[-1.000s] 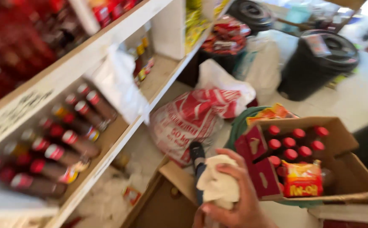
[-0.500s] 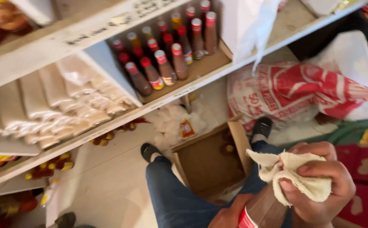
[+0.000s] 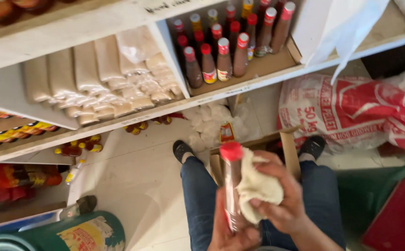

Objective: Wiping down condiment bottles with a cloth and organizing them on a grocery store shelf.

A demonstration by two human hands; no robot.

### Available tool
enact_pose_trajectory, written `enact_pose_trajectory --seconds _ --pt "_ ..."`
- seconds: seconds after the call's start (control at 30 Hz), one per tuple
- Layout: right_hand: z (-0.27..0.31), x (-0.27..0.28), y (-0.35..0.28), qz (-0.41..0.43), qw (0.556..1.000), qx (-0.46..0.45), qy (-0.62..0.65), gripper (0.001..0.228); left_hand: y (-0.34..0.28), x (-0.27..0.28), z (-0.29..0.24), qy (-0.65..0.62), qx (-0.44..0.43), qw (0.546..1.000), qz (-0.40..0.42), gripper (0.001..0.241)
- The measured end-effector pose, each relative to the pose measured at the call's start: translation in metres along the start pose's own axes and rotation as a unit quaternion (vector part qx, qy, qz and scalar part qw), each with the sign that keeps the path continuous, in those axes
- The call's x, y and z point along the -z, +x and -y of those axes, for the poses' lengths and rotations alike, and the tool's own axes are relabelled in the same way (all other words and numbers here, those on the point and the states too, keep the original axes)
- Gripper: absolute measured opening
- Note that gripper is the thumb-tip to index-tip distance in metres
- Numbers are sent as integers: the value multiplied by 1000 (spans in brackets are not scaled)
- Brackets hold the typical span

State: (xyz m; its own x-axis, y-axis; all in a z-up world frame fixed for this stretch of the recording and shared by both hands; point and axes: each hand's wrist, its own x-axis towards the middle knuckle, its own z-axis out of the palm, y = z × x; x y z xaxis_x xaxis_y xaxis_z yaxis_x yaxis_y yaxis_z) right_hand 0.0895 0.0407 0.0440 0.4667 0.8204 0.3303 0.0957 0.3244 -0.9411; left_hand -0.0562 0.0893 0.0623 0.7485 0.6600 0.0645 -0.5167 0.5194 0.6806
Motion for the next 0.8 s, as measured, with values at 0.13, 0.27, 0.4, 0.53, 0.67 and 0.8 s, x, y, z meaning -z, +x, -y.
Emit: enact_pose_trajectory --seconds 0.13,0.27,0.4,0.53,0.67,0.8 --pt "3 -29 -6 80 997 5 -13 55 7 18 -21 113 -60 989 -71 88" --pt "0 -40 -23 116 991 58 15 58 -4 45 -5 80 -85 983 -138 68" --pt "17 -46 -8 155 985 59 -42 68 -14 35 -19 126 -68 985 -101 72" --pt "33 -65 17 223 973 64 2 71 -38 43 -8 -18 -118 986 -113 87" --pt "48 -95 31 262 959 97 42 73 -43 27 -30 90 -201 962 -159 81" --pt "36 -114 25 325 937 126 32 76 -50 26 -57 113 -250 934 -228 69"
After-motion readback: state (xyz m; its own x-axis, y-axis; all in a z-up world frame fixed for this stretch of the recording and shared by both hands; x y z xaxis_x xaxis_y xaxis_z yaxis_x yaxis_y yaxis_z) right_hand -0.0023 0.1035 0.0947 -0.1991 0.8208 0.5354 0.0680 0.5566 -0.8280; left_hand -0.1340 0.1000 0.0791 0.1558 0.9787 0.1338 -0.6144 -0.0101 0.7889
